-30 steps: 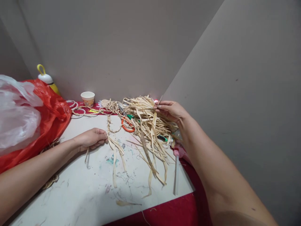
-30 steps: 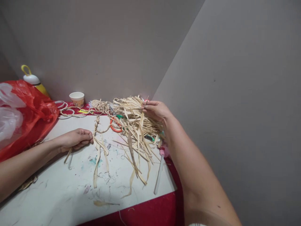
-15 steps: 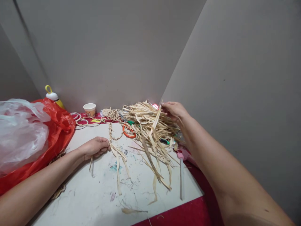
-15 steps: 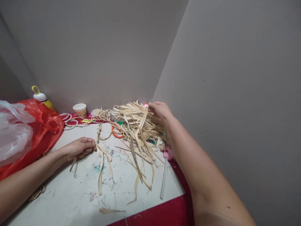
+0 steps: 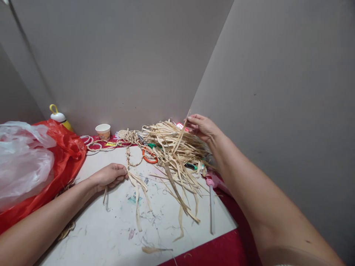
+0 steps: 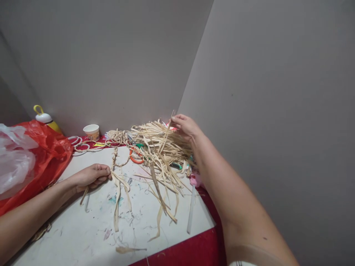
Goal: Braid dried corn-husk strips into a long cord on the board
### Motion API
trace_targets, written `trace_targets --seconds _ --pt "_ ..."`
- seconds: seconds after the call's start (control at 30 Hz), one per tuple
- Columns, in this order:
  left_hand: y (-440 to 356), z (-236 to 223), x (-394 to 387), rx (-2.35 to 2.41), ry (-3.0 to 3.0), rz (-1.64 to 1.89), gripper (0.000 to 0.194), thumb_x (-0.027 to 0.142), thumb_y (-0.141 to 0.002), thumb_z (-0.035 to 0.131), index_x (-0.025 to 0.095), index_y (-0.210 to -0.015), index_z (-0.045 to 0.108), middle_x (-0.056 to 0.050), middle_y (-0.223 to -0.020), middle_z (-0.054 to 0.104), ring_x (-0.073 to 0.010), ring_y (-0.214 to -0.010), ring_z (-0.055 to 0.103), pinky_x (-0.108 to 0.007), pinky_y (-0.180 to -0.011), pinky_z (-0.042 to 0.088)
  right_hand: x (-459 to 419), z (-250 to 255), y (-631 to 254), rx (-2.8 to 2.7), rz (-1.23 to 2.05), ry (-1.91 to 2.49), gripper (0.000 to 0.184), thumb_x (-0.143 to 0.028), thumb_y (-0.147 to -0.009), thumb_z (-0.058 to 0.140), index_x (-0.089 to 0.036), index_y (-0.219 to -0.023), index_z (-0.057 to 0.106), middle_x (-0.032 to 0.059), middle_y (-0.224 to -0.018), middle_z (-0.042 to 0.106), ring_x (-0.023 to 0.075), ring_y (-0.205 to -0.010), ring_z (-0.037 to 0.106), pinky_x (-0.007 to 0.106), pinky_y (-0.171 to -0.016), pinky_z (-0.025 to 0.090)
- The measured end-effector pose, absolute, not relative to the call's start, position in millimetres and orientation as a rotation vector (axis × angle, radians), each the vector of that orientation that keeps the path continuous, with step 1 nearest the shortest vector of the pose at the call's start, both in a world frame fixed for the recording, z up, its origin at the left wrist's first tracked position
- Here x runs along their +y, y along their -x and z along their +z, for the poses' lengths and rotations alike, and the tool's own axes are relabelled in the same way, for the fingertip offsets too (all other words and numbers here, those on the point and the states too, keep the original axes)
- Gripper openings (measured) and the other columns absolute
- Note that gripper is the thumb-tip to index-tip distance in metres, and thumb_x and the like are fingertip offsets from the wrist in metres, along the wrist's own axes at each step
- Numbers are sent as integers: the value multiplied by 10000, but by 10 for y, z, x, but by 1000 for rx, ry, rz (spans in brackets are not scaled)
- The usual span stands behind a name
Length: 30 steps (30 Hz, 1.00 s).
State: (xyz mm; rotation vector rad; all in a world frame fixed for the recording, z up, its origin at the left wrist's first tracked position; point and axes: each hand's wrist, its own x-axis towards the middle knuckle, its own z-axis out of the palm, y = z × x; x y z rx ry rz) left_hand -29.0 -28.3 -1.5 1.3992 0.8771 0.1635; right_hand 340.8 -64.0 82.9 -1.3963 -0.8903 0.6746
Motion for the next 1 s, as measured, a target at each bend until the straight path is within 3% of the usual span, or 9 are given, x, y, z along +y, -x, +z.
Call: trace_targets --seconds 0.13,0.3,0.47,0.67,0.83,1.0 --pt "284 -12 -289 861 -1397 171 287 433 -754 587 149 -733 551 101 -485 327 -25 -376 179 -197 -356 109 -642 831 -3385 -913 609 1439 218 -95 -645 717 -152 -606 511 -32 -523 561 47 -417 456 126 -331 310" --pt "280 -19 -285 874 -1390 164 286 429 -757 586 146 -735 548 104 -476 324 -21 -370 171 -192 -348 96 -661 849 -3359 -936 667 1353 223 -196 -737 674 -172 -670 464 -20 -611 622 28 -393 422 120 -323 274" --pt "283 -32 -278 871 -1394 157 267 410 -781 563 146 -739 545 104 -476 320 -22 -372 171 -191 -347 100 -659 843 -3349 -941 743 1373 162 -126 -728 678 -154 -691 523 -29 -512 561 46 -423 498 136 -400 400" --pt "284 -42 -269 848 -1399 162 257 398 -794 555 147 -738 547 101 -480 323 -25 -380 175 -195 -348 108 -628 780 -3266 -975 706 1500 223 -42 -617 732 -134 -781 613 29 -718 655 100 -596 612 204 -531 504" --pt "280 -51 -260 844 -1388 154 234 373 -807 542 149 -739 548 101 -477 324 -24 -376 167 -201 -353 90 -596 724 -3226 -959 463 1626 89 -112 -727 635 -144 -724 551 -22 -604 567 59 -495 522 161 -450 413" --pt "280 -48 -268 858 -1383 160 228 365 -802 552 147 -733 551 96 -479 335 -23 -378 179 -198 -354 97 -599 649 -3141 -1115 443 1831 164 -203 -715 646 -137 -595 557 -36 -443 484 51 -375 381 186 -393 300"
